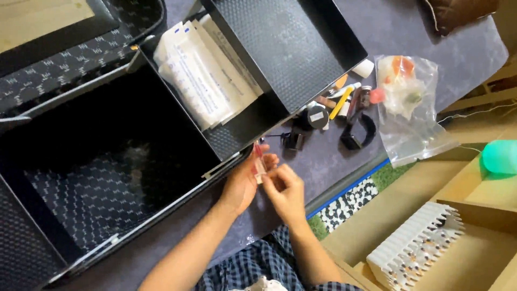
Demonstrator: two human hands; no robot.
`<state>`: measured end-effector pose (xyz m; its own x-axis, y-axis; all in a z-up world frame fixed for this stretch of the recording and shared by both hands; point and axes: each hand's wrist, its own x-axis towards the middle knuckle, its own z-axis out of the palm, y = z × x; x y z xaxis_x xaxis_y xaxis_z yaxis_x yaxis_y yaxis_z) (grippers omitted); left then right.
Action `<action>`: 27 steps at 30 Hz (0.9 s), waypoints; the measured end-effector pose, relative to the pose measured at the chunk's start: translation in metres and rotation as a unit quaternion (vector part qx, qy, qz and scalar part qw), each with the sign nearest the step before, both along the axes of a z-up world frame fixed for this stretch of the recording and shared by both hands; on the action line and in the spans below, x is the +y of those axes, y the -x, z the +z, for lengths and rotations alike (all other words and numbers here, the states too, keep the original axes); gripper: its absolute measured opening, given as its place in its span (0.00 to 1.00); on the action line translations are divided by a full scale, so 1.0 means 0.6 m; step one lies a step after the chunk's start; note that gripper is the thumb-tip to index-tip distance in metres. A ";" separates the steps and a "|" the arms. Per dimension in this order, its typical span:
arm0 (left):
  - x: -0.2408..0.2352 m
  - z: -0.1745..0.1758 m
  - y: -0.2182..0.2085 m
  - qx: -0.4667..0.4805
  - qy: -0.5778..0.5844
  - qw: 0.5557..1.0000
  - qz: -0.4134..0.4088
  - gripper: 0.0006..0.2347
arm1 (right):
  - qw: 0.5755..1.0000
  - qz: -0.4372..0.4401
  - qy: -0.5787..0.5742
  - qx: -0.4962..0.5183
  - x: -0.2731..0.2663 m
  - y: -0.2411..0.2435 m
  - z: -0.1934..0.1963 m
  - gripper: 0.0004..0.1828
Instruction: The person cleans the mirror inside a black makeup case with a cloth, then places several small white packets and a small tube into a compartment. The person also handles a small round container, opening and closing it.
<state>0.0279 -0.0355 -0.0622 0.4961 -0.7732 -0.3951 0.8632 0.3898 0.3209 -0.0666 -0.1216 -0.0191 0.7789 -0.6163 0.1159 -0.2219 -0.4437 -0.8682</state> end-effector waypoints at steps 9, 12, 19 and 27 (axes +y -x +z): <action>0.000 -0.028 0.006 -0.035 -0.054 0.998 -0.010 0.13 | 0.990 0.051 0.127 0.027 -0.066 -0.038 0.082 0.12; 0.008 0.006 0.009 -0.041 -0.062 0.997 -0.018 0.12 | 0.967 0.022 0.254 -0.005 -0.104 -0.089 0.087 0.08; 0.009 0.005 0.004 -0.032 -0.038 0.998 -0.029 0.09 | 0.862 -0.032 0.499 0.081 -0.141 -0.176 0.017 0.10; -0.005 -0.032 0.008 -0.006 0.009 1.000 0.000 0.18 | 0.974 -0.005 0.223 0.031 -0.092 -0.068 0.099 0.09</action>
